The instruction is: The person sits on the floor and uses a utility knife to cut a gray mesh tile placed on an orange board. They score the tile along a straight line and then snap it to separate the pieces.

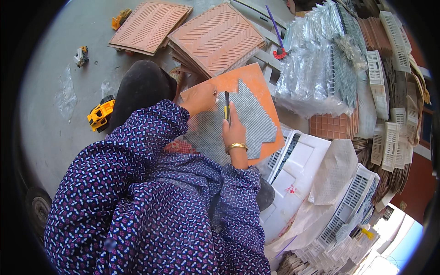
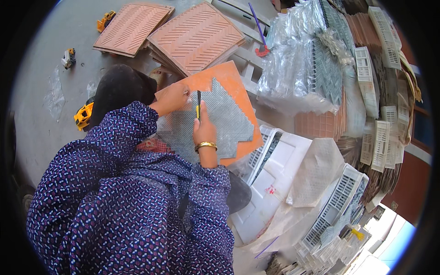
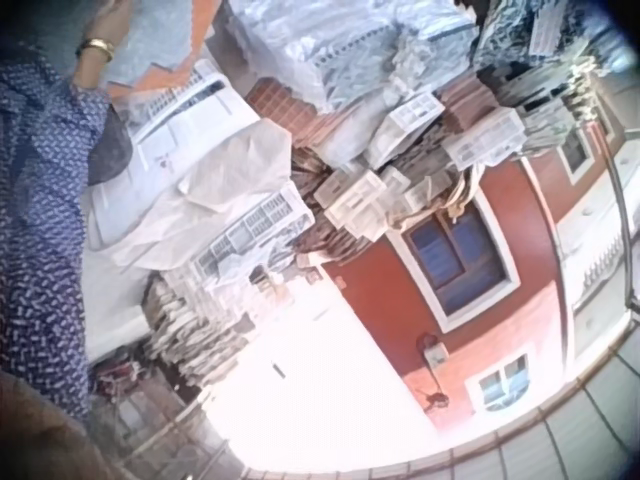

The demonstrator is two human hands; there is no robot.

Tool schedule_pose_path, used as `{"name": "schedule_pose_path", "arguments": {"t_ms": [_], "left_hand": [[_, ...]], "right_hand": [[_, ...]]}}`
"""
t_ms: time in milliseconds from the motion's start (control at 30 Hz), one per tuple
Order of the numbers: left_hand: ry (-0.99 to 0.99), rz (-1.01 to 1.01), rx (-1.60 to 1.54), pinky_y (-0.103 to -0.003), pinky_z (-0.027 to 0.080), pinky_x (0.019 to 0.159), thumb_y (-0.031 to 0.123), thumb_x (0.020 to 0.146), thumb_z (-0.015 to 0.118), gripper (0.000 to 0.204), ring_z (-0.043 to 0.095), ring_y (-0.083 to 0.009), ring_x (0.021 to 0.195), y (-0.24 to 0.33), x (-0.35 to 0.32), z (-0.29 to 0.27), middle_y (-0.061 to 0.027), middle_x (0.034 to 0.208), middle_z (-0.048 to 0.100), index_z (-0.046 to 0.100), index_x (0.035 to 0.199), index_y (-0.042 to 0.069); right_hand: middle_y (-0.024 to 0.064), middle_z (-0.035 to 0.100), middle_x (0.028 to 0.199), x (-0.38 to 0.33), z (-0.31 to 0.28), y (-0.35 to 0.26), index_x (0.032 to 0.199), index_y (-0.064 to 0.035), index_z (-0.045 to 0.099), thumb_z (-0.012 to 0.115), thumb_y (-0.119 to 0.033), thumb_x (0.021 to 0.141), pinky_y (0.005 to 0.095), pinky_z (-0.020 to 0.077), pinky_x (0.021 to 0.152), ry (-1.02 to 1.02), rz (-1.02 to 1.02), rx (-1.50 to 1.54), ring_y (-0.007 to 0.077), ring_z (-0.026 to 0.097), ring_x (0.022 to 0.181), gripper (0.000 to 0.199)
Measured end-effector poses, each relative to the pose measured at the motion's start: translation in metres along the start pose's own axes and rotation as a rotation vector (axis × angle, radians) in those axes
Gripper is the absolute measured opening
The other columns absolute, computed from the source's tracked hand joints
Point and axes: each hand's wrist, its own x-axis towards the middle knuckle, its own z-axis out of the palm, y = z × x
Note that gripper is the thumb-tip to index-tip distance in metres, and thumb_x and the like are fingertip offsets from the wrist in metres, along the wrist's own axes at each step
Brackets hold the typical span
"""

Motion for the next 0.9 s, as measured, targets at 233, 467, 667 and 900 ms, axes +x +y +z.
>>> {"name": "schedule_pose_path", "arguments": {"t_ms": [233,467,667,900], "left_hand": [[0.1,-0.026,0.035,-0.038,0.043,0.059,0.01,0.067,0.054,0.009,0.056,-0.0308,0.066,-0.006,-0.004,0.018,-0.0163,0.069,0.057,0.058,0.069,0.003],[0.078,-0.098,-0.068,-0.038,0.041,0.054,0.008,0.065,0.053,0.006,0.055,-0.0304,0.063,-0.001,-0.001,0.014,-0.0164,0.065,0.056,0.056,0.065,0.004],[0.066,-0.104,-0.08,-0.039,0.04,0.053,0.008,0.065,0.053,0.005,0.054,-0.0311,0.062,-0.004,0.001,0.017,-0.0169,0.064,0.055,0.056,0.064,0.004],[0.1,-0.067,-0.067,-0.039,0.04,0.053,0.008,0.063,0.054,0.005,0.054,-0.0301,0.061,-0.007,0.002,0.019,-0.0157,0.062,0.055,0.056,0.061,0.004]], "right_hand": [[0.0195,0.056,0.068,0.016,0.005,-0.003,0.128,-0.0218,0.027,0.048,-0.011,0.076,0.044,0.0429,0.055,0.011,-0.154,-0.356,0.0358,0.054,0.062,0.056],[0.0189,0.057,0.068,0.015,0.014,-0.003,0.127,-0.0214,0.029,0.048,-0.011,0.076,0.0428,0.0435,0.055,0.025,-0.136,-0.441,0.0341,0.055,0.062,0.055],[0.0173,0.057,0.066,0.018,0.017,-0.007,0.127,-0.0206,0.029,0.05,-0.011,0.075,0.0417,0.0444,0.054,0.031,-0.126,-0.484,0.0332,0.055,0.059,0.057],[0.0164,0.056,0.063,0.016,0.022,-0.01,0.127,-0.0201,0.029,0.047,-0.013,0.078,0.0397,0.0448,0.048,0.072,-0.117,-0.602,0.0303,0.056,0.057,0.053]]}}
